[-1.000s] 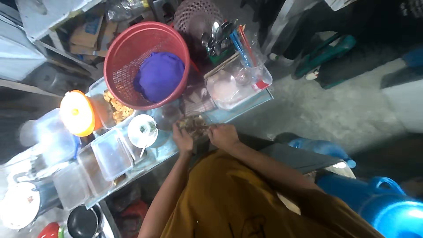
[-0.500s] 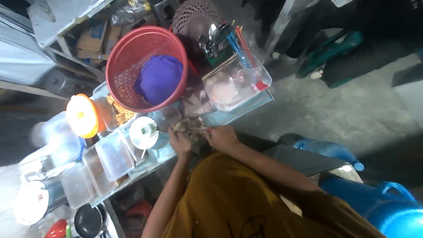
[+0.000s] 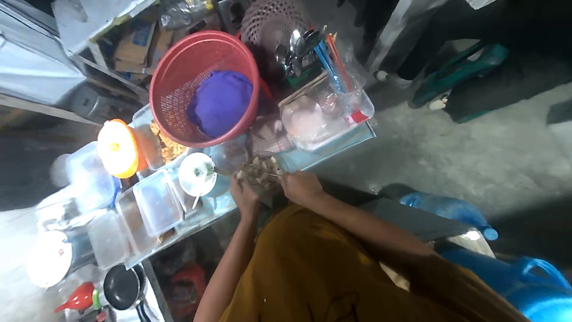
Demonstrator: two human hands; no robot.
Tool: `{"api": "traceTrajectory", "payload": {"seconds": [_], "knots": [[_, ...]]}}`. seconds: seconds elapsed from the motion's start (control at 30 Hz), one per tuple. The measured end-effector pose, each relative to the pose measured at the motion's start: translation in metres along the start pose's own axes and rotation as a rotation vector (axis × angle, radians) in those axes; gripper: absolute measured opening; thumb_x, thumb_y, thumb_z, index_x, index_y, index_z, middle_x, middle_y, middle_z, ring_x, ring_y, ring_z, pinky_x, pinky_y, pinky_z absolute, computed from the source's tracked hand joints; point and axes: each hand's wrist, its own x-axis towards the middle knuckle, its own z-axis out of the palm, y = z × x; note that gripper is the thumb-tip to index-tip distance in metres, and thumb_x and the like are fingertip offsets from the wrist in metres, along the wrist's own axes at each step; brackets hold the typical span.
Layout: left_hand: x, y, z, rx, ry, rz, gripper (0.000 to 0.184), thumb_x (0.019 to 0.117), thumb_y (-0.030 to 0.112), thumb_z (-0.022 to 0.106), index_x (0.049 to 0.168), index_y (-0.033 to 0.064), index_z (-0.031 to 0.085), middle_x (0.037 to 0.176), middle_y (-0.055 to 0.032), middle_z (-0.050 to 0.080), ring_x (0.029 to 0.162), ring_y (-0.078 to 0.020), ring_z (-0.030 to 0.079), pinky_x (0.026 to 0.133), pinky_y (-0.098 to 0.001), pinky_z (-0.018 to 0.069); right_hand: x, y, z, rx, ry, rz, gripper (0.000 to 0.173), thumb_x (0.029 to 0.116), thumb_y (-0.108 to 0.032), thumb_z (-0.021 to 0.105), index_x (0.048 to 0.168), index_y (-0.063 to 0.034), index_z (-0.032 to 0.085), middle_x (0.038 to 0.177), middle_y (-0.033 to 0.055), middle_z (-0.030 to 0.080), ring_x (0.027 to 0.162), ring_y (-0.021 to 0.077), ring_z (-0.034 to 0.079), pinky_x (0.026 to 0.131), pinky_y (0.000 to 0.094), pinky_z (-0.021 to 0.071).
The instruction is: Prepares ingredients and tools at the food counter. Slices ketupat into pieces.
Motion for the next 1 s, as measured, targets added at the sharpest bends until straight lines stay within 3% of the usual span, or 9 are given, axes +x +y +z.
{"api": "traceTrajectory", "payload": {"seconds": [0.17, 0.33, 0.43, 0.57, 0.7, 0.87, 1.0], "knots": [[-0.002, 0.006, -0.002, 0.043, 0.117, -0.033, 0.031, 0.1064, 0.004, 0.043, 0.133, -0.0089, 0.053, 0.11, -0.0159, 0.065, 0.095, -0.0131, 0.066, 0.087, -0.0302, 0.0567, -0.001, 0.001, -0.005, -0.036, -0.05, 0.033, 0.052, 0.1123, -0.037, 0.028, 0.116, -0.0022, 0.067, 0.114, 0.0221, 0.07, 0.114, 0.0391, 0.067, 0.091, 0.0595, 0.0524], [0.012, 0.005, -0.006, -0.13, 0.238, -0.152, 0.024, 0.1097, 0.01, 0.041, 0.124, -0.0039, 0.055, 0.096, -0.0101, 0.063, 0.08, -0.0146, 0.067, 0.073, -0.0343, 0.0597, 0.0, 0.014, 0.0, -0.009, -0.037, 0.057, 0.054, 0.1118, -0.041, 0.03, 0.119, -0.0024, 0.066, 0.114, 0.0218, 0.071, 0.116, 0.039, 0.066, 0.094, 0.0587, 0.0516], [0.018, 0.005, -0.009, -0.189, 0.148, -0.151, 0.028, 0.1115, 0.014, 0.039, 0.13, -0.002, 0.052, 0.103, -0.0119, 0.066, 0.087, -0.0165, 0.068, 0.078, -0.0358, 0.0598, 0.01, 0.023, 0.012, 0.02, 0.002, 0.022, 0.05, 0.1116, -0.039, 0.033, 0.127, -0.0036, 0.064, 0.123, 0.0208, 0.068, 0.12, 0.038, 0.065, 0.099, 0.0581, 0.0504], [0.017, 0.0, -0.01, 0.008, -0.061, -0.051, 0.033, 0.1062, 0.005, 0.039, 0.135, -0.0052, 0.052, 0.117, -0.016, 0.069, 0.103, -0.0169, 0.069, 0.089, -0.0371, 0.0584, 0.027, 0.025, 0.028, -0.026, 0.044, -0.084, 0.044, 0.1093, -0.036, 0.043, 0.138, -0.0065, 0.06, 0.135, 0.0187, 0.063, 0.124, 0.0376, 0.062, 0.103, 0.0587, 0.048], [0.019, 0.003, -0.015, 0.004, 0.048, 0.018, 0.03, 0.1049, 0.002, 0.039, 0.131, -0.0056, 0.053, 0.106, -0.0131, 0.067, 0.092, -0.0137, 0.068, 0.082, -0.0336, 0.0589, 0.023, 0.023, 0.021, -0.106, 0.109, -0.059, 0.038, 0.1075, -0.028, 0.046, 0.132, -0.0049, 0.062, 0.134, 0.0179, 0.064, 0.123, 0.0366, 0.062, 0.102, 0.0582, 0.0463], [0.017, -0.007, -0.018, -0.2, 0.088, -0.227, 0.032, 0.1111, 0.011, 0.033, 0.136, -0.0048, 0.044, 0.096, -0.0113, 0.062, 0.077, -0.0162, 0.068, 0.07, -0.036, 0.0611, 0.025, 0.032, 0.021, -0.162, 0.079, -0.078, 0.033, 0.1058, -0.025, 0.05, 0.129, -0.006, 0.065, 0.13, 0.017, 0.065, 0.121, 0.0358, 0.062, 0.102, 0.0569, 0.0461], [0.021, -0.005, -0.019, -0.313, 0.111, -0.318, 0.025, 0.1062, 0.012, 0.04, 0.121, -0.0016, 0.054, 0.085, -0.0071, 0.06, 0.068, -0.0155, 0.063, 0.068, -0.0364, 0.0594, 0.023, 0.034, 0.02, -0.119, -0.035, -0.045, 0.036, 0.1064, -0.031, 0.048, 0.127, -0.0082, 0.067, 0.13, 0.0166, 0.065, 0.121, 0.0373, 0.062, 0.1, 0.0609, 0.0478]]}}
